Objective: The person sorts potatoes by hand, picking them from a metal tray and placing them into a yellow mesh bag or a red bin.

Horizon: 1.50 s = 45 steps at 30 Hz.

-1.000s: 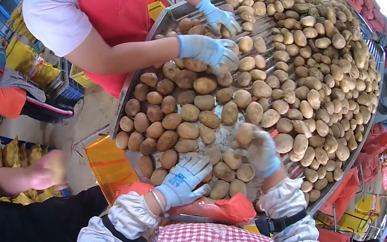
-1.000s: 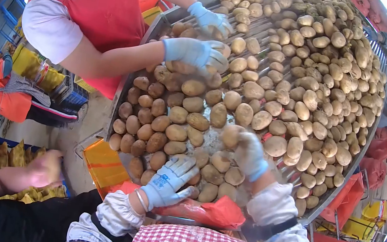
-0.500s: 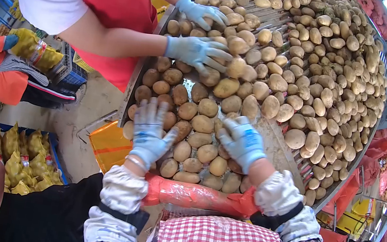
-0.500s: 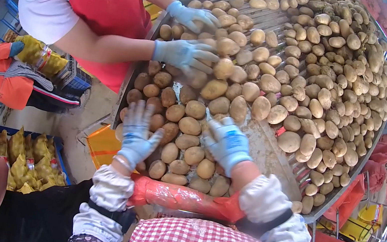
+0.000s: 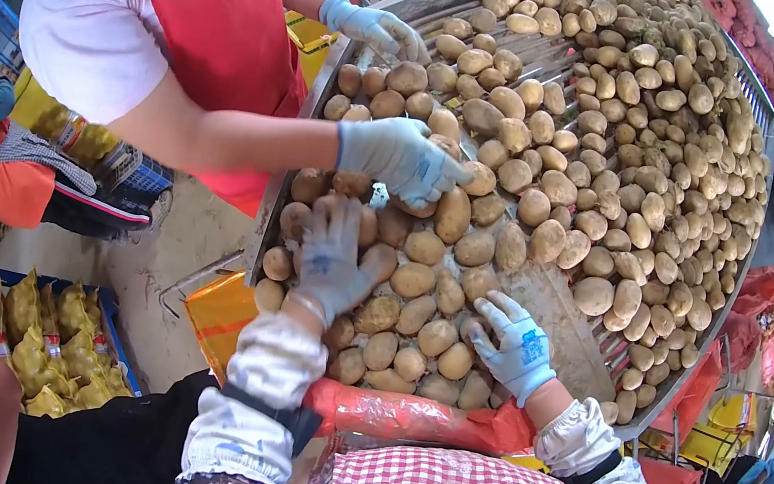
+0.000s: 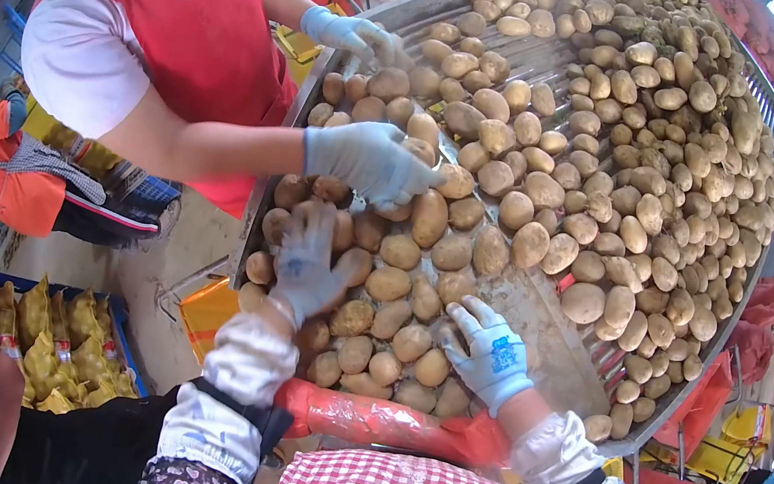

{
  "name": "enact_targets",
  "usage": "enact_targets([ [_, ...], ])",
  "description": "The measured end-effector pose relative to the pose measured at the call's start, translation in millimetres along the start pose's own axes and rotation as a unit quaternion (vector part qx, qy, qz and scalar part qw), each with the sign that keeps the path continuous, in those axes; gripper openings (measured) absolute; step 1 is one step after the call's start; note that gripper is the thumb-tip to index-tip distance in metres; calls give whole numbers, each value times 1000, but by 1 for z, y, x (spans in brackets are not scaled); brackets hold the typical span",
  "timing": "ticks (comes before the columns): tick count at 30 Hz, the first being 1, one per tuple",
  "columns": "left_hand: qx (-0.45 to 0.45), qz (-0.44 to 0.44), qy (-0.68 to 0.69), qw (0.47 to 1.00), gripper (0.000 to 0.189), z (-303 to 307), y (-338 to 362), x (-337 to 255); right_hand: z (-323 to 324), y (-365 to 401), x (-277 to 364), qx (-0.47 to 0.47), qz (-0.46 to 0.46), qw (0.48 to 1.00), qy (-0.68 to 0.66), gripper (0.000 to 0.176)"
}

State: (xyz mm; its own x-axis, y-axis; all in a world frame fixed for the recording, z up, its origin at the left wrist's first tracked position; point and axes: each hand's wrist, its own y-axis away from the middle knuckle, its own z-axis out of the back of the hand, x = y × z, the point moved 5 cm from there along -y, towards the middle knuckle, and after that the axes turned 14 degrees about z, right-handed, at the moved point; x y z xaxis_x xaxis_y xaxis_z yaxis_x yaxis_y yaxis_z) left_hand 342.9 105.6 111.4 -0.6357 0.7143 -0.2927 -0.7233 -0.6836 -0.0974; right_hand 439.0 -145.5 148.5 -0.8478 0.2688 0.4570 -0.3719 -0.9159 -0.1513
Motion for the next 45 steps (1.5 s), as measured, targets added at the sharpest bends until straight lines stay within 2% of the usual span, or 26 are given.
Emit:
enact_targets([
  [1, 53, -30, 34, 998, 72, 0, 14, -4, -1, 1, -1, -4, -22, 1000, -9, 39],
  [3, 63, -58, 9, 996, 72, 21, 51, 0, 1, 0, 2, -7, -44, 999, -21, 45],
  [5, 73, -87, -18, 993, 72, 37, 79, 11, -4, -5, 16, 117, -29, 991, 65, 52],
  [6, 96, -90, -22, 991, 70, 41, 87, 21, -6, -6, 17, 116, -28, 991, 64, 52],
  [8, 120, -94, -27, 988, 69, 48, 87, 37, -23, -4, 21, 196, 31, 975, 101, 53],
  [10, 173, -29, -15, 984, 65, 51, 82, 52, -30, -9, 31, 187, 77, 973, 114, 51],
  [12, 180, -45, -18, 982, 63, 51, 77, 34, -38, -20, 47, 216, 89, 964, 129, 55],
  [13, 129, -98, 19, 987, 67, 55, 76, 3, -39, -28, 53, 233, 111, 958, 128, 56],
  [14, 75, -149, 54, 984, 70, 58, 79, -24, -38, -31, 48, 233, 110, 958, 128, 56],
  [16, 114, -178, 42, 977, 79, 40, 91, -33, -22, -33, 38, 94, 138, 985, -42, 56],
  [18, 131, -117, -35, 984, 85, 30, 92, -15, 8, -21, 14, 0, 89, 995, 40, 50],
  [20, 193, -92, -48, 976, 86, 41, 94, 4, 38, -1, -15, -2, -43, 994, 102, 47],
  [21, 200, -76, -87, 973, 86, 35, 102, 23, 40, 3, -18, -1, -48, 993, 106, 47],
  [23, 203, -17, -118, 972, 90, 20, 101, 32, 20, 18, -32, 230, -156, 954, 108, 44],
  [24, 205, -21, -118, 971, 90, 23, 98, 11, 20, 8, -10, 215, -125, 965, 78, 44],
  [26, 185, -143, 7, 972, 93, 42, 95, -49, 6, -8, 21, 78, 7, 995, -61, 44],
  [29, 187, -118, -50, 974, 95, 23, 97, -27, 14, 0, 24, -7, 38, 996, -84, 45],
  [30, 211, -87, -77, 971, 95, 22, 95, -11, 28, 12, 9, 5, -19, 1000, -3, 49],
  [32, 217, -108, -102, 965, 88, 29, 105, 7, 57, 37, -18, 131, -153, 977, 72, 53],
  [33, 190, -108, -121, 968, 86, 29, 111, 15, 62, 47, -25, 130, -155, 977, 73, 53],
  [34, 166, -110, -140, 970, 84, 30, 114, 19, 55, 65, -35, 228, -221, 946, 60, 58],
  [35, 249, -27, -64, 966, 85, 39, 105, 6, 48, 80, -41, 321, -282, 903, 47, 63],
  [36, 249, -32, -65, 966, 85, 35, 101, -8, 35, 86, -37, 319, -286, 903, 45, 63],
  [38, 157, -155, 3, 975, 90, 37, 100, -46, -1, 88, -19, 262, -263, 928, -33, 77],
  [43, 165, -138, -68, 974, 104, 9, 88, -36, -21, 38, -7, 232, -166, 953, -106, 82],
  [45, 159, -127, -81, 976, 92, 17, 92, -18, -27, 32, -1, 219, -135, 956, -143, 80],
])
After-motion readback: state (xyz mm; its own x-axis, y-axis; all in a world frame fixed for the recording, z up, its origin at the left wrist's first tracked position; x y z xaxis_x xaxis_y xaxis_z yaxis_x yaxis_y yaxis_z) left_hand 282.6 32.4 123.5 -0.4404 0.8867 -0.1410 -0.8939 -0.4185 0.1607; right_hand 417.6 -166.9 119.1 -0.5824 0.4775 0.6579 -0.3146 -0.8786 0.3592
